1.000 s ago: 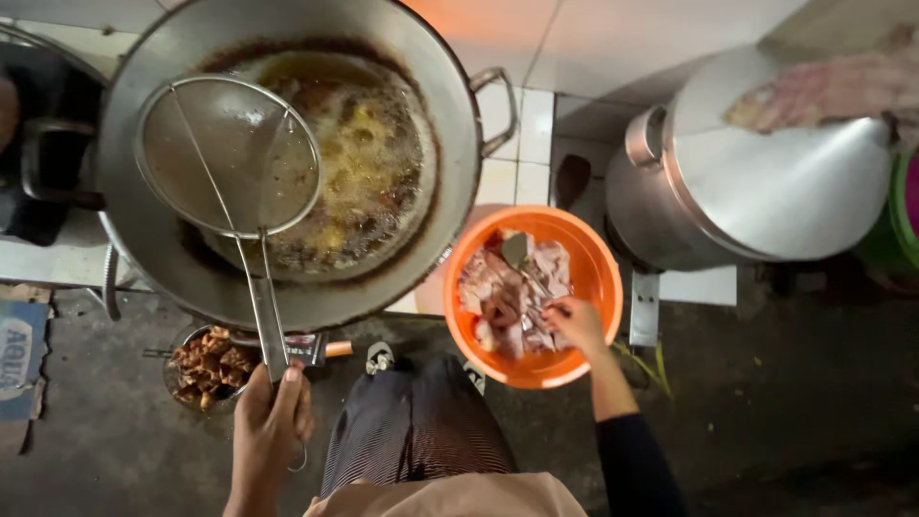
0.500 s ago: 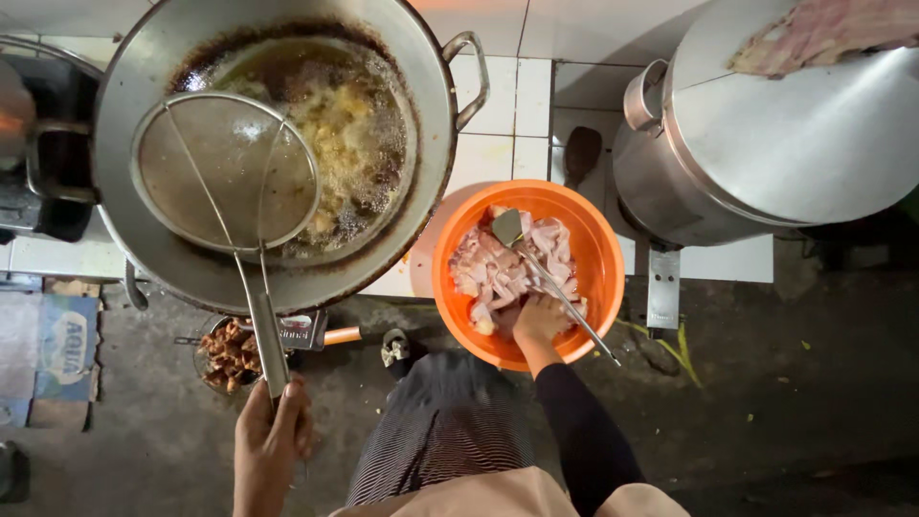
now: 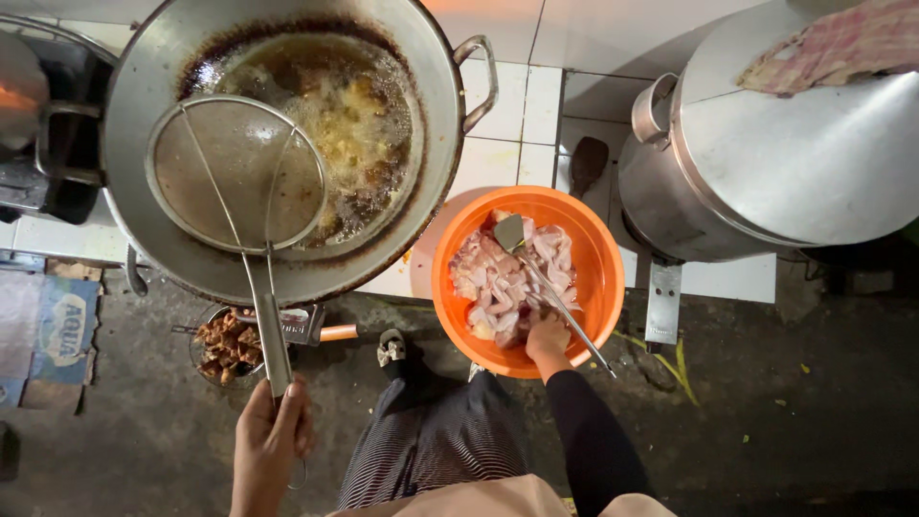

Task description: The person deep-fries pieces of meat in a large wok using a spider strainer and tongs. They remove cooked pieces and add raw pieces from an orange basin into the hot oil, stirring occasionally.

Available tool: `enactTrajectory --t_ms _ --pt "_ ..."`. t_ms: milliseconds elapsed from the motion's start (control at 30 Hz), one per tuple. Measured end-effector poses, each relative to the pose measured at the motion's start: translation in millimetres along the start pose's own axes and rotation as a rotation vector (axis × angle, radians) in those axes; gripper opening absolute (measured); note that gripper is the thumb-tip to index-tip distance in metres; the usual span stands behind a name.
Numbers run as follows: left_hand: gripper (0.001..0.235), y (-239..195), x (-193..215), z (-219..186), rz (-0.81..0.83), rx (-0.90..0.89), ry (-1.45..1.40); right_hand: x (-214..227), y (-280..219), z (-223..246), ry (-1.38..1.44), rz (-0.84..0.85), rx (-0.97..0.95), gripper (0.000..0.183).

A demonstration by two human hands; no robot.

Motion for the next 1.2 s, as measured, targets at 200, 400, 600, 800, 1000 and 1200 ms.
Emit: enactTrajectory --t_ms 200,400,600,800,1000,1200 --pt "0.016 -4 -4 -12 0.003 -0.012 0.015 -1 -7 7 -0.072 0.076 0.025 0.049" --pt "0.017 -6 -2 -22 -0.047 -0.019 0.059 6 -11 11 0.008 0.197 0.097 0.048" --pt "0.018 -3 2 -27 -0.047 -0.043 0.035 24 -11 18 -0.008 0.115 0.324 0.041" --pt "0.022 -5 8 -33 -0.060 -0.088 0.016 27 -17 2 0.846 0.288 0.031 0.030" --pt "0.018 -9 17 -30 -0.093 -0.116 -0.079 74 -20 5 1.247 0.315 0.102 0.026" --pt "0.017 -1 33 -24 -0.092 -0.139 -0.195 202 -28 14 1.203 0.127 0.210 0.036"
Point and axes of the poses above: each hand's wrist, its own y-axis towards the middle knuckle, its own x-axis out of the back of the hand, z = x × y, the point moved 8 cm from there along y, towards the middle knuckle, and after that the axes turned 1 degree about -z, right-handed, at the moved point
